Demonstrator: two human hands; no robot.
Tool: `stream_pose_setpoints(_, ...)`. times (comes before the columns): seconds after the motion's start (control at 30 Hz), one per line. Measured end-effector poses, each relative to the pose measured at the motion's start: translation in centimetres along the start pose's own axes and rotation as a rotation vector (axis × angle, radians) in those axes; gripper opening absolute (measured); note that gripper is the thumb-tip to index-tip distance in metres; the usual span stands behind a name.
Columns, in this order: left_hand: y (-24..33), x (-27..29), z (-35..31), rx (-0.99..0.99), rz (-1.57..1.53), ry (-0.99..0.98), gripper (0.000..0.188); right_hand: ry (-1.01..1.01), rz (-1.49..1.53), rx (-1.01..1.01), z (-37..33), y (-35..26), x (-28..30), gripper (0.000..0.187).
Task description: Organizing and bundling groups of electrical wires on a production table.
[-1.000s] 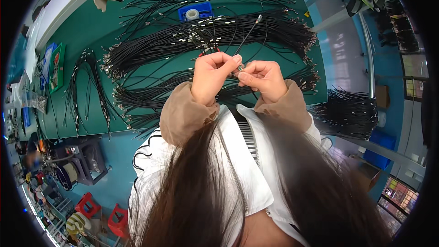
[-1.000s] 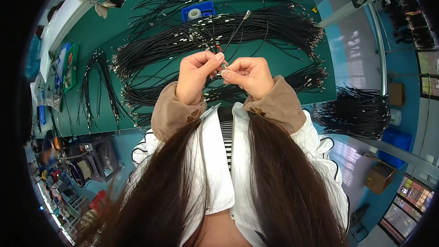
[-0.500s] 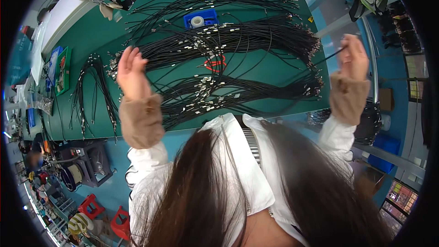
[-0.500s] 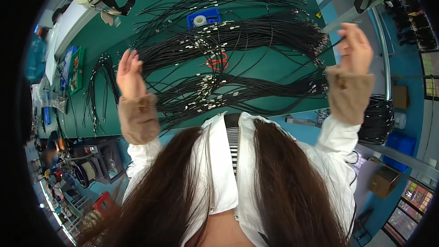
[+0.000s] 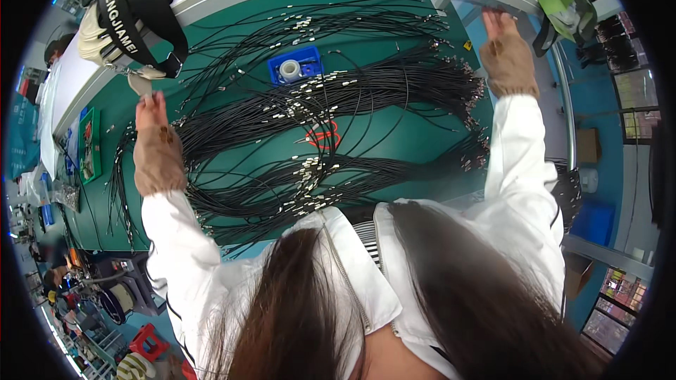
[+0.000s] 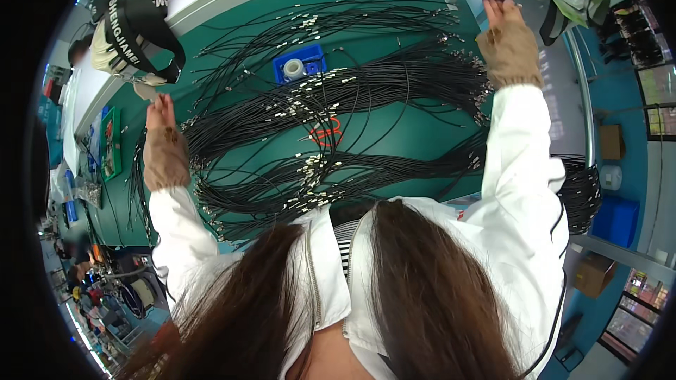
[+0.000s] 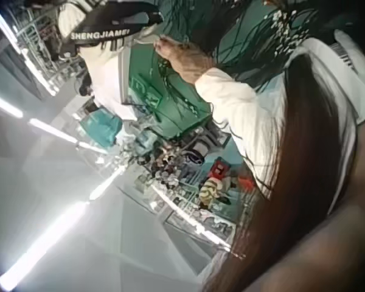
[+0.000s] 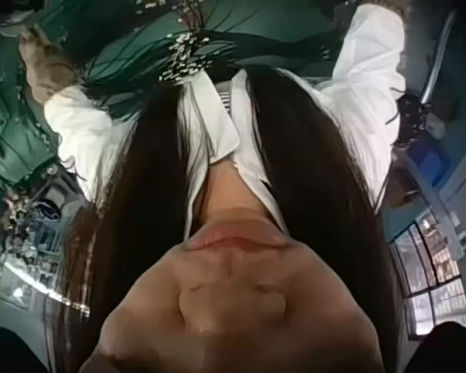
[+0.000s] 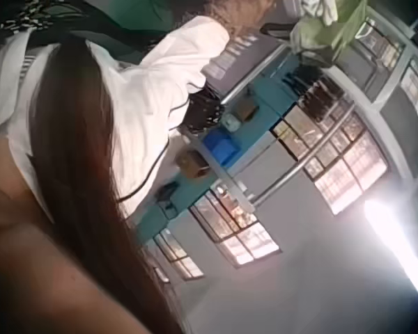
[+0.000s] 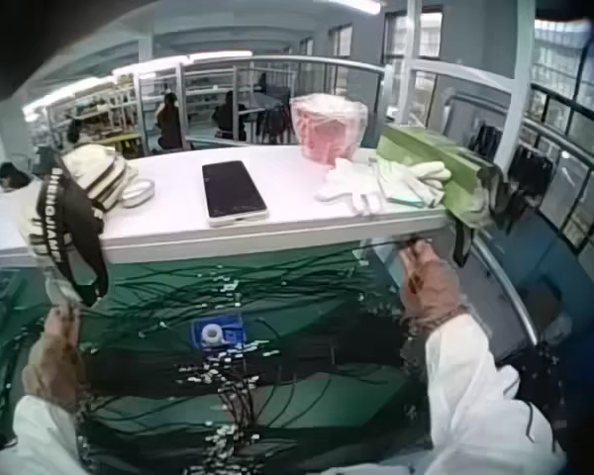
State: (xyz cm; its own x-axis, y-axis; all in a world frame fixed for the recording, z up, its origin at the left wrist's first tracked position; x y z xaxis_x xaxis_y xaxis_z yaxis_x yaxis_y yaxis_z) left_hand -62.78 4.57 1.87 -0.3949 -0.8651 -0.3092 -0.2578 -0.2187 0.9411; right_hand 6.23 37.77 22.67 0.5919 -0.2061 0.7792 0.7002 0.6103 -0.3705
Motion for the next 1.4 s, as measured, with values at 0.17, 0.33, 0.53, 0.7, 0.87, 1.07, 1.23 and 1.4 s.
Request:
stream_pose_setpoints(0.17,-4.6,-5.0,1.7,0.184,-0.059,0.103,0.036,-0.312,-0.328,-0.540,2.6,3.4,-4.7,0.043)
stream_pose_setpoints(0.33,-7.4,-6.8,-3.5,0.347,0.218,0.161,0.030,-0.147,0.689,-0.495,-2.7,10.3,-11.8,0.038)
stream_pose_setpoints(0.53,-11.0,-9.8,-19.6,0.084,0.616,-0.521,0.012,-0.087,1.122,-1.314,-17.7,10.5,-19.0,0.040)
stream_pose_setpoints(0.7,-17.1,-8.6,-32.8,-0.047,1.084,-0.561,0.017,-0.561,1.301,-1.351,-28.6,1.7,-24.0,0.037)
stream_pose_setpoints(0.87,-17.9,-9.0,-38.6,-0.291,1.377,-0.396,0.034,-0.633,1.443,-1.285,-31.0,-2.9,-26.4,0.026)
stream_pose_setpoints(1.07,-19.7,-9.9,-38.4,-0.398,1.513,-0.584,0.030,-0.496,1.437,-1.130,-31.5,-2.7,-25.3,0.029)
stream_pose_setpoints(1.23,-20.7,-8.6,-37.7,-0.313,1.524,-0.632,0.022,0.040,1.359,-1.135,-30.4,3.7,-23.4,0.024)
stream_pose_setpoints(1.4,-21.2,-7.7,-37.6,-0.146,1.557,-0.635,0.019,0.485,1.237,-1.193,-29.1,10.6,-17.5,0.016)
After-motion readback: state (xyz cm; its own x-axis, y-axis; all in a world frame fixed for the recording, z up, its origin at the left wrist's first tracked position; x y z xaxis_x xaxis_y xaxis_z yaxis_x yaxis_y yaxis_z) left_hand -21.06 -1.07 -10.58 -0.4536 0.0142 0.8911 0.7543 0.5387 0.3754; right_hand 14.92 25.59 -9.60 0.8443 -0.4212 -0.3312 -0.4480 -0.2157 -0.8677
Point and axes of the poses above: each hand's wrist, its own z-axis towards the middle knuckle, its own x-axis out of the back of the hand, y = z × x, the point moved 7 cm from there along z, towards the middle knuckle, and after that the axes turned 11 degrees about z, right-handed, at the moved point
